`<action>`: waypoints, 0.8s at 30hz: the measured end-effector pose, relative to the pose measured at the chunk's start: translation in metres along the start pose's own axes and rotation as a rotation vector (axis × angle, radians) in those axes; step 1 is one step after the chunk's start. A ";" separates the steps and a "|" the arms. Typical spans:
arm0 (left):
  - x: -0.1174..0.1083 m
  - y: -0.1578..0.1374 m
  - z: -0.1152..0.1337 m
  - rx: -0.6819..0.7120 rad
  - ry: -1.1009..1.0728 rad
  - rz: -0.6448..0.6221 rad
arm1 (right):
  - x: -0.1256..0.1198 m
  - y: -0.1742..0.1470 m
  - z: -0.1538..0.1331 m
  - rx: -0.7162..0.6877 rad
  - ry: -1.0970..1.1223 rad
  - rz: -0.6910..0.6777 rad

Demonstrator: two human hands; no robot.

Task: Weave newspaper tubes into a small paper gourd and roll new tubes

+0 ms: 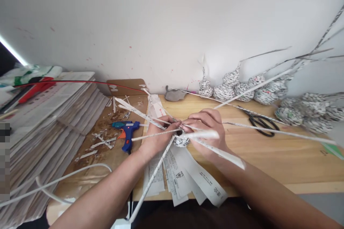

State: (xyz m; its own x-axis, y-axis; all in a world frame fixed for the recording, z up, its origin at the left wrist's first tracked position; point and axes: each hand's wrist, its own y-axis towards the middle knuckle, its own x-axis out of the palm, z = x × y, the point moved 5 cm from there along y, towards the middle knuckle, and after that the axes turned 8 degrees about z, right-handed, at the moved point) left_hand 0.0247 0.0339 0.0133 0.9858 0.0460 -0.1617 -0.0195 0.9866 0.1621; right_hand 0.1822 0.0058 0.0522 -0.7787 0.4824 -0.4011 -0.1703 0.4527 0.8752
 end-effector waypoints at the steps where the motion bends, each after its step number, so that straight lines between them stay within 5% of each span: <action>1: 0.000 0.000 -0.001 -0.009 -0.016 0.005 | -0.002 0.000 0.000 0.003 -0.021 0.018; 10: 0.000 0.001 0.002 -0.058 -0.045 0.019 | 0.008 0.000 0.006 0.113 0.025 -0.132; 17: -0.001 0.001 0.000 -0.026 0.019 0.035 | 0.023 -0.012 0.033 0.715 0.415 -0.150; 24: 0.001 0.002 -0.001 0.015 0.000 0.050 | 0.031 -0.013 0.047 1.015 0.716 -0.160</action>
State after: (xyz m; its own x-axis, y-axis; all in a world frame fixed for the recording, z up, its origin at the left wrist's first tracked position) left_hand 0.0250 0.0360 0.0122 0.9836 0.0954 -0.1528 -0.0663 0.9805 0.1851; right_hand 0.1888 0.0504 0.0159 -0.9995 -0.0024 0.0318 0.0007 0.9951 0.0993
